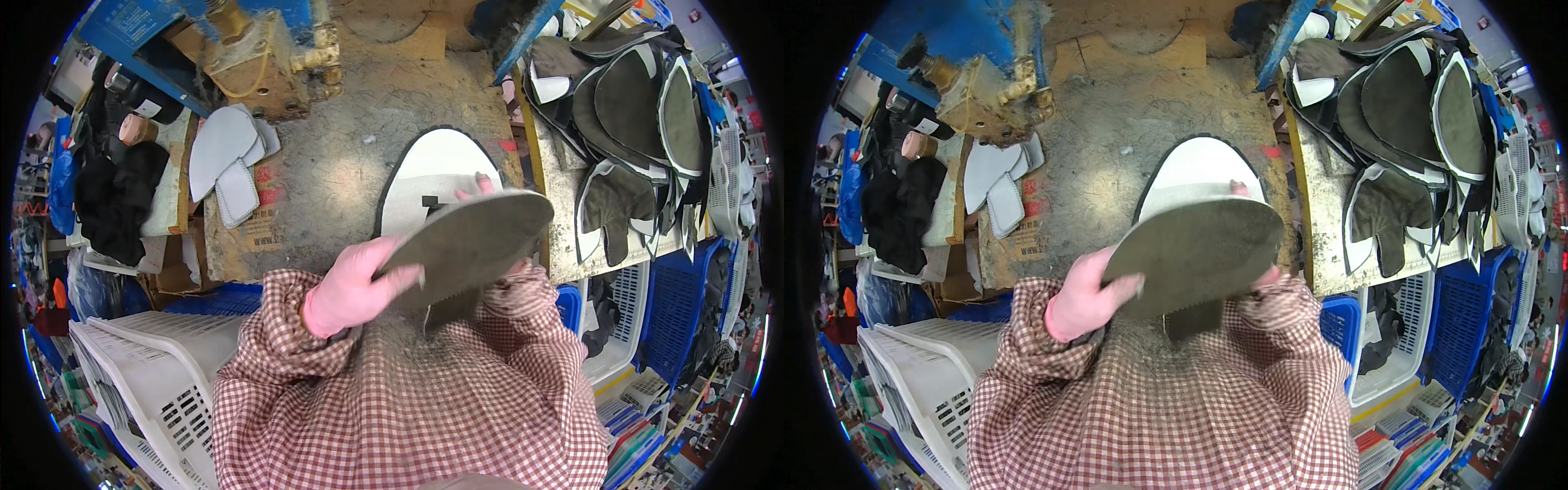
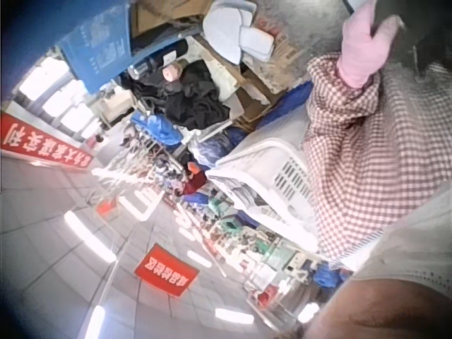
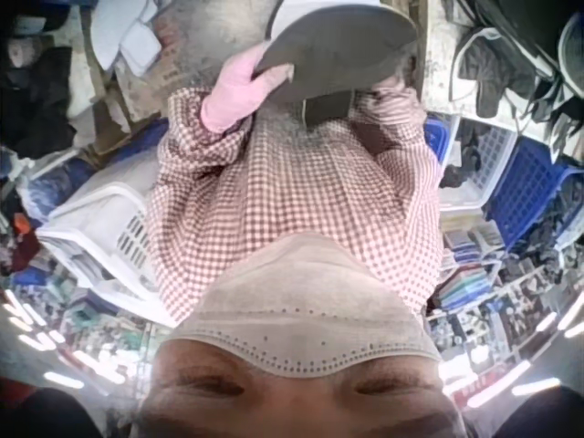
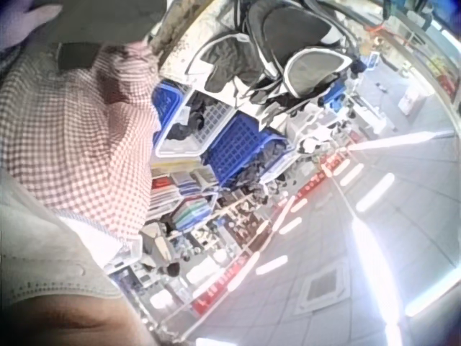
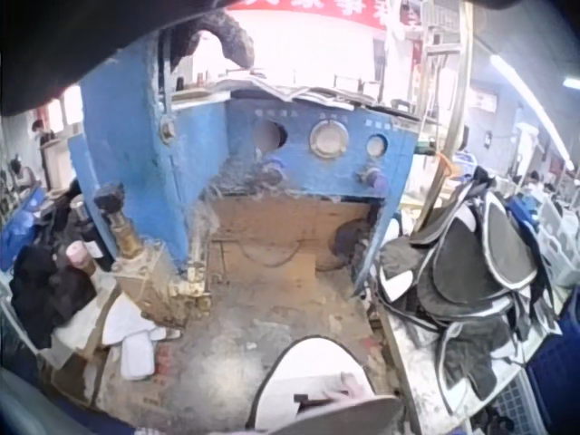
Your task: The person repeatedly picks up dark and white shoe parts, aligns them on a workbench, and presses them together by hand. They then place the assembled parts into a white basket. The process is repeated for multiple units.
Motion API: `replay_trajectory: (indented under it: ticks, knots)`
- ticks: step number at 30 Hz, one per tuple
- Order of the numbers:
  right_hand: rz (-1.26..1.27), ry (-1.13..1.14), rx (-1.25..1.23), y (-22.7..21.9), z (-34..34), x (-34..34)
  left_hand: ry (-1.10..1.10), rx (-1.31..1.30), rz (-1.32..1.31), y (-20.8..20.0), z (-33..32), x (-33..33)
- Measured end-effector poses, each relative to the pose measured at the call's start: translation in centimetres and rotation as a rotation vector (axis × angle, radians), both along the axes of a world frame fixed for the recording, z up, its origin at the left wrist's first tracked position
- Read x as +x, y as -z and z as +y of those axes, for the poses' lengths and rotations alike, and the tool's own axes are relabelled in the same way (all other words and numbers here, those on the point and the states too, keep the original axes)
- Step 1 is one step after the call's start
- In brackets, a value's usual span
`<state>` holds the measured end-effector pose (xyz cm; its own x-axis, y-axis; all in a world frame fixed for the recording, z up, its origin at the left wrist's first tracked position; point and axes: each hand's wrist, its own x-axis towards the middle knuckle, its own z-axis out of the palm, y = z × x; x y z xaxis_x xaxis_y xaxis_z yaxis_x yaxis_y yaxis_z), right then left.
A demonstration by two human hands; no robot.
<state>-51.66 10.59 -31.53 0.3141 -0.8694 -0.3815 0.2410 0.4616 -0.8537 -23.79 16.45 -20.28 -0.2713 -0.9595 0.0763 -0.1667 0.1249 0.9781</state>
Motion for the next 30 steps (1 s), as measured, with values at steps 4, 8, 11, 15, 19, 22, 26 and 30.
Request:
replay_trajectory:
  ticks: [4,8,11,15,19,22,26,30]
  knots:
    - [-0.43,-0.129,0.091,-3.7,0.6,-3.0,-0.177,0.423,-0.006,3.2,-0.8,-1.8]
    - [0.324,-0.005,-0.046,-4.3,-3.2,-2.5,-0.212,0.467,-0.239,4.8,-4.1,-3.1]
    - [0.625,-0.024,-0.236,-1.6,-7.7,-2.2,-0.323,0.178,-0.461,6.9,-8.6,-4.3]
    - [0.885,0.0,-0.251,2.8,-9.4,-2.4,-0.255,0.381,-0.664,10.2,-11.6,-3.9]
    - [0.669,0.119,-0.092,4.3,-9.5,-2.8,-0.182,0.361,-0.648,11.5,-11.7,-3.3]
    - [0.512,0.135,-0.086,4.1,-9.5,-3.1,-0.139,0.391,-0.759,10.4,-11.9,-3.5]
    - [0.59,0.064,-0.125,3.8,-9.4,-3.2,-0.027,0.482,-0.878,8.1,-11.9,-4.0]
    - [0.762,0.045,-0.166,3.5,-9.9,-3.0,-0.362,-0.59,-1.237,8.1,-10.1,-4.3]
